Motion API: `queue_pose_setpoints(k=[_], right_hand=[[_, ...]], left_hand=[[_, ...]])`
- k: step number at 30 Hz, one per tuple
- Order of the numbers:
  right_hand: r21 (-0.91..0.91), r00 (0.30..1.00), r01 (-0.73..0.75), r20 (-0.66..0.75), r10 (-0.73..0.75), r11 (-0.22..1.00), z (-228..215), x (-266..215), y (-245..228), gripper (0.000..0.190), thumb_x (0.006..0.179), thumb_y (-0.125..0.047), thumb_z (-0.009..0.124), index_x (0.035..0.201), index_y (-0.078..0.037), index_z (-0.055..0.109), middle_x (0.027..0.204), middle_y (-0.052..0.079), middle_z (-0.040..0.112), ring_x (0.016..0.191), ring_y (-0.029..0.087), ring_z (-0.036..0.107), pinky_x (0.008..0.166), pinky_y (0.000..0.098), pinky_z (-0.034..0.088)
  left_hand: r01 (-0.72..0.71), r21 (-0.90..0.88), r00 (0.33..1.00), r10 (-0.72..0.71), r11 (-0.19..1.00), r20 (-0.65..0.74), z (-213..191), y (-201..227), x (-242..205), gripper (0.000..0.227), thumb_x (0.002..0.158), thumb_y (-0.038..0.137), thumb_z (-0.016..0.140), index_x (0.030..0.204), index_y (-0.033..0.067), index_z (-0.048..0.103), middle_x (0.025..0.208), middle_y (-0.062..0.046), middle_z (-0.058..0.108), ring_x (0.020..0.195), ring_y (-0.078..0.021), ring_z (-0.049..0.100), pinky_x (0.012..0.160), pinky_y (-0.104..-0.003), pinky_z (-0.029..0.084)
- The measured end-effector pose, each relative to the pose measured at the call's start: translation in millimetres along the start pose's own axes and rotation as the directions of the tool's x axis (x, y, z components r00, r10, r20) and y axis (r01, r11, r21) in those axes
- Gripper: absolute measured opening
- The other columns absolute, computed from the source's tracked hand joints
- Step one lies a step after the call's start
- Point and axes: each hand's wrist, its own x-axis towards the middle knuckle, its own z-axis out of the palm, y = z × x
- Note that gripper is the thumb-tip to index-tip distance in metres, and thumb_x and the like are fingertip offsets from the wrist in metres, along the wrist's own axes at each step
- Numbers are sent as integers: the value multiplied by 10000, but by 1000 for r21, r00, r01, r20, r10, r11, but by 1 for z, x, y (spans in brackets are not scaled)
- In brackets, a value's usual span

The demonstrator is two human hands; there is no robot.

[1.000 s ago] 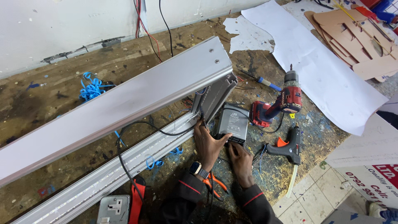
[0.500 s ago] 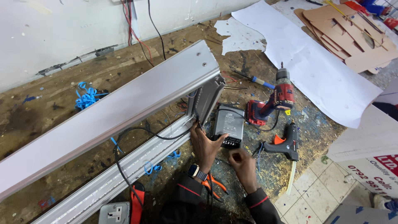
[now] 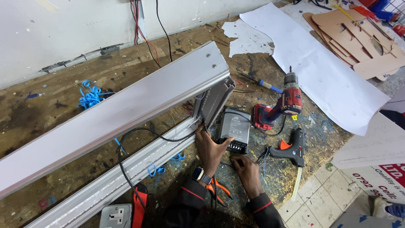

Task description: The person uses a cordless drill to fasten screws into a black LED driver box attached to a long aluminum light fixture. They repeatedly position the drill, drive screws, and adjust the fixture on a cluttered workbench.

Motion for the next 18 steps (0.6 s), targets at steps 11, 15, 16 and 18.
queue_pose_setpoints(k=[11,15,16,18], right_hand=[[30,969,179,-175,-172,983,13,11,-9,188,1080,-186,751,1228,-84,807,1184,107,868,967,231,863,833,360,738],[2,963,172,-211,-168,985,16,17,-17,148,1071,-207,734,1128,-107,826,1088,68,860,933,221,810,842,386,613],[0,964,176,-204,-173,984,14,17,-16,148,1071,-207,734,1128,-107,826,1088,68,860,933,221,810,842,386,613],[-12,979,66,-194,-67,998,12,18,-15,223,1097,-290,726,1171,-100,817,1072,71,839,879,218,772,763,394,586]], left_hand=[[24,40,1000,-25,999,16,2,-1,0,1158,783,720,960,1495,-79,519,1538,-253,552,1399,-447,582,1163,-546,523],[8,33,1000,-8,999,-22,2,-1,1,1167,732,689,1006,1480,-76,538,1482,-255,591,1371,-457,609,1185,-537,496],[15,33,1000,-14,999,-27,2,-1,0,1167,732,689,1006,1480,-76,538,1482,-255,591,1371,-457,609,1185,-537,496],[33,43,999,-33,999,2,2,-1,-1,1160,786,734,958,1498,-74,527,1536,-250,552,1398,-442,583,1153,-558,518]])
